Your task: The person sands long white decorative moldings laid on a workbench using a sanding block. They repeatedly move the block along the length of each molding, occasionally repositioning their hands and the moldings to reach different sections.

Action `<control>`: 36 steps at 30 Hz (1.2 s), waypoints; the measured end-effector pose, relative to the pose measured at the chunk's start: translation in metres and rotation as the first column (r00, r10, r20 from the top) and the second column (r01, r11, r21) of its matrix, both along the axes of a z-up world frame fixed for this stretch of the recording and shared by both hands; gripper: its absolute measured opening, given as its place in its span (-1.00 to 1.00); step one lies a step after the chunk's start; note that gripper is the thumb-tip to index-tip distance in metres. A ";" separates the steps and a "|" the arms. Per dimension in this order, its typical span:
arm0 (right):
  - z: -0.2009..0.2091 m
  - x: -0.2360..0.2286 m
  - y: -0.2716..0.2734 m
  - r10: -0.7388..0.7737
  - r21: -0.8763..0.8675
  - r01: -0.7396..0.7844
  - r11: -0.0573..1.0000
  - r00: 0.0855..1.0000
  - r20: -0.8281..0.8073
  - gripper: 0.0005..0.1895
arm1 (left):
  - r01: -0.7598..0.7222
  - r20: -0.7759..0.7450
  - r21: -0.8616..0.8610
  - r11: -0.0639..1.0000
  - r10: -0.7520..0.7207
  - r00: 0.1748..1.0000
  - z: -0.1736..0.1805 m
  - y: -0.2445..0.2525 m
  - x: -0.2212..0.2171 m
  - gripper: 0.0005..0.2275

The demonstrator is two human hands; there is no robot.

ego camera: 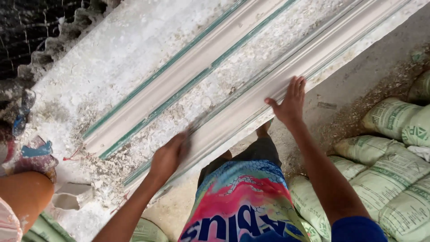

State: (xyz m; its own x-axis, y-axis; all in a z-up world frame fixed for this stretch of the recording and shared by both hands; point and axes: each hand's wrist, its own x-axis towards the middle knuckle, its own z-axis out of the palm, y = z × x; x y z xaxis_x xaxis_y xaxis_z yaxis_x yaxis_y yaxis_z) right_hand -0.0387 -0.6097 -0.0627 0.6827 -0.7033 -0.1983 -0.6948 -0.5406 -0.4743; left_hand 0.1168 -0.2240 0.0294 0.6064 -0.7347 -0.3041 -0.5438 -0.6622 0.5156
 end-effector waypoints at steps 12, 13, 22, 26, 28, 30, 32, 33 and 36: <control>0.014 -0.014 -0.024 0.072 0.173 -0.075 0.982 0.997 0.026 0.20 | -0.122 -0.103 -0.156 0.980 0.107 0.989 -0.059 -0.440 -0.016 -0.60; 0.014 -0.020 -0.033 0.134 0.209 -0.130 0.969 0.991 -0.008 0.16 | -0.112 -0.095 -0.113 0.987 0.102 0.990 -0.062 -0.477 -0.018 -0.57; 0.007 -0.027 -0.272 0.045 0.097 -0.045 0.994 0.999 0.000 0.30 | 0.317 0.441 0.373 0.872 -0.468 0.766 0.010 -0.197 -0.022 -0.50; -0.005 -0.007 -0.277 0.012 0.156 -0.003 0.988 0.998 -0.056 0.39 | 0.291 0.528 0.483 0.826 -0.539 0.656 -0.003 -0.187 -0.045 -0.50; -0.010 -0.008 -0.274 0.011 0.193 0.003 0.981 0.997 -0.072 0.42 | 0.350 0.633 0.225 0.909 -0.410 0.656 -0.022 -0.253 -0.047 -0.56; -0.006 -0.005 -0.276 0.016 0.188 0.000 0.982 0.996 -0.084 0.42 | 0.428 0.652 0.061 0.902 -0.361 0.667 -0.051 -0.357 -0.034 -0.61; -0.002 -0.007 -0.277 0.024 0.178 -0.007 0.984 0.995 -0.094 0.42 | 0.492 0.667 -0.108 0.864 -0.304 0.680 -0.083 -0.455 -0.033 -0.66; 0.000 -0.009 -0.277 0.026 0.162 0.000 0.987 0.986 -0.162 0.39 | 0.430 0.662 -0.115 0.895 -0.254 0.705 -0.105 -0.500 -0.038 -0.71; 0.022 -0.003 -0.272 0.013 0.148 0.020 0.989 0.976 -0.218 0.37 | 0.307 0.516 -0.059 0.950 -0.234 0.824 -0.103 -0.548 -0.044 -0.63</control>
